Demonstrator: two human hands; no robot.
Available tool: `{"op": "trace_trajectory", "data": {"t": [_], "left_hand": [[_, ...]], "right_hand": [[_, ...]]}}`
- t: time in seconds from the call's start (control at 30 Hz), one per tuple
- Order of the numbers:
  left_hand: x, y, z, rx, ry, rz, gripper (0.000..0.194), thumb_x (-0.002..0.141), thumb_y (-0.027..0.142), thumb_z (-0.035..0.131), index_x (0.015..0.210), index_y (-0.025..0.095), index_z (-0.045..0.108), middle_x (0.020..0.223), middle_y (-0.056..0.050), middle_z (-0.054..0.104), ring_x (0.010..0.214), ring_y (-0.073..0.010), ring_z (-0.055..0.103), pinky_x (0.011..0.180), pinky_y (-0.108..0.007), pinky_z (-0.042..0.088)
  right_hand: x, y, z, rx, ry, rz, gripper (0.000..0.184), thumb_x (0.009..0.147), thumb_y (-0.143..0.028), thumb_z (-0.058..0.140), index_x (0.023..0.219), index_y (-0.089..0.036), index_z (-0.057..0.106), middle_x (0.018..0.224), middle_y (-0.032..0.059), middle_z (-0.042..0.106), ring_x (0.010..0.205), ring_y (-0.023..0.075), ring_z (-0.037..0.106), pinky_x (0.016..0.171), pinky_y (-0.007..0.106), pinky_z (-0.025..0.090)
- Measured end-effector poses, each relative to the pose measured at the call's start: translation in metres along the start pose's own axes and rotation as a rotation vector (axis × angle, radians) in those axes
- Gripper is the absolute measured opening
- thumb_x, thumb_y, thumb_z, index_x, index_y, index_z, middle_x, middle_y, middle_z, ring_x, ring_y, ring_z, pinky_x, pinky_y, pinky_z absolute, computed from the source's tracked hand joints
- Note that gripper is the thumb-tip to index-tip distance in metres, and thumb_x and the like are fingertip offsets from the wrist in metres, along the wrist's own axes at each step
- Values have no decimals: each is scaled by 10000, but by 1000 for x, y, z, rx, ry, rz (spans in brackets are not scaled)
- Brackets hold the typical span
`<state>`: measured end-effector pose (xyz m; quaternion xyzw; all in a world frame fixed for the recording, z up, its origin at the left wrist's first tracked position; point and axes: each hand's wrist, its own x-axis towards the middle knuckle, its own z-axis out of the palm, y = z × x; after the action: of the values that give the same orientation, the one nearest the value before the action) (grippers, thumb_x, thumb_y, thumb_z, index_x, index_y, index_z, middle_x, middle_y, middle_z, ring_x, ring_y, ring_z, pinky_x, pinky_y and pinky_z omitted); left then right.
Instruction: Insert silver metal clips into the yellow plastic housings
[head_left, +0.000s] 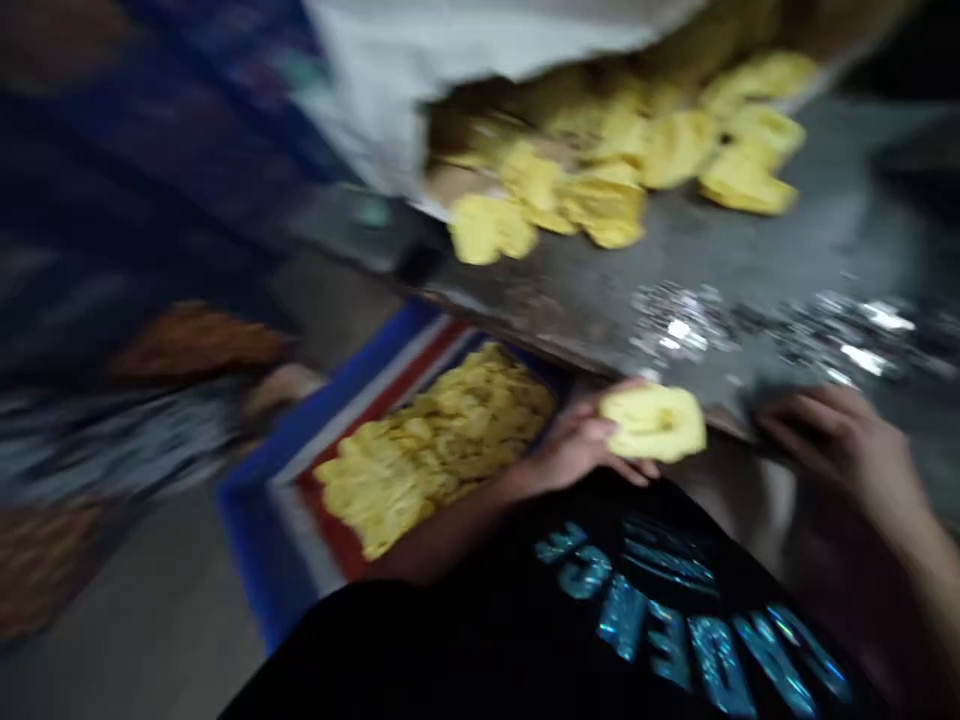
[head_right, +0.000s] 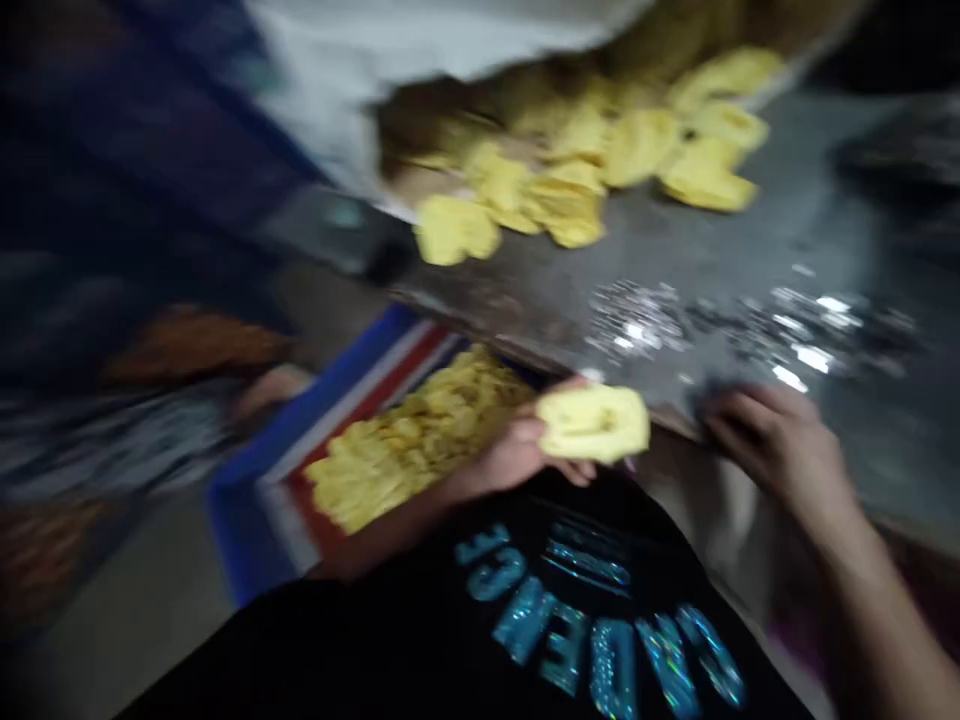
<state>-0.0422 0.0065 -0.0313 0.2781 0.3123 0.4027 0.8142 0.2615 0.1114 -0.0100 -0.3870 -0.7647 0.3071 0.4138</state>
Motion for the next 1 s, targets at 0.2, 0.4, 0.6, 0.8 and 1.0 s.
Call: {"op": "trace_trajectory", "data": {"t": [0.2, 0.4, 0.6, 0.8, 1.0], "left_hand": [[9, -4, -27, 85, -4, 82, 760, 931, 469, 818, 1677, 429, 676, 1402, -16, 908, 856, -249, 903, 750, -359, 767], [4, 1, -18, 81, -76, 150, 679, 994, 395, 795, 1667, 430, 712, 1475, -41, 884, 911, -261, 917, 797, -383, 791], [8, 2, -12, 41, -96, 136, 606, 1054, 315, 732, 1649, 433, 739, 1530, -4, 864, 950, -262, 932, 811, -377, 799], [8, 1, -7, 53, -90, 124, 602, 1052, 327, 741, 1647, 415, 741, 1503, -34, 874, 934, -255, 926, 810, -380, 793], [6, -2, -3, 32, -86, 99, 605, 1058, 315, 707, 1656, 406, 722, 1487, -12, 877, 932, -241, 918, 823, -387, 788]], "right_hand": [[-63, 11, -49, -303, 106, 243, 74, 1055, -357, 834, 1030, -296, 868, 992, 64, 832, 905, 283, 782, 792, 431, 582], [-49, -2, -25, -400, -29, 213, 93, 1059, -294, 799, 1041, -279, 889, 991, 69, 818, 959, 293, 764, 896, 461, 564], [-58, -12, -23, -462, -138, 226, 71, 1069, -291, 796, 1016, -298, 843, 986, 50, 778, 983, 294, 740, 921, 457, 521], [-80, -21, -21, -554, -103, 213, 93, 1106, -312, 744, 1044, -299, 812, 983, 52, 779, 986, 302, 719, 897, 468, 495], [-94, -25, -2, -589, 72, 169, 84, 1122, -310, 751, 1071, -317, 817, 1143, 71, 854, 1033, 319, 744, 950, 545, 550]]}}
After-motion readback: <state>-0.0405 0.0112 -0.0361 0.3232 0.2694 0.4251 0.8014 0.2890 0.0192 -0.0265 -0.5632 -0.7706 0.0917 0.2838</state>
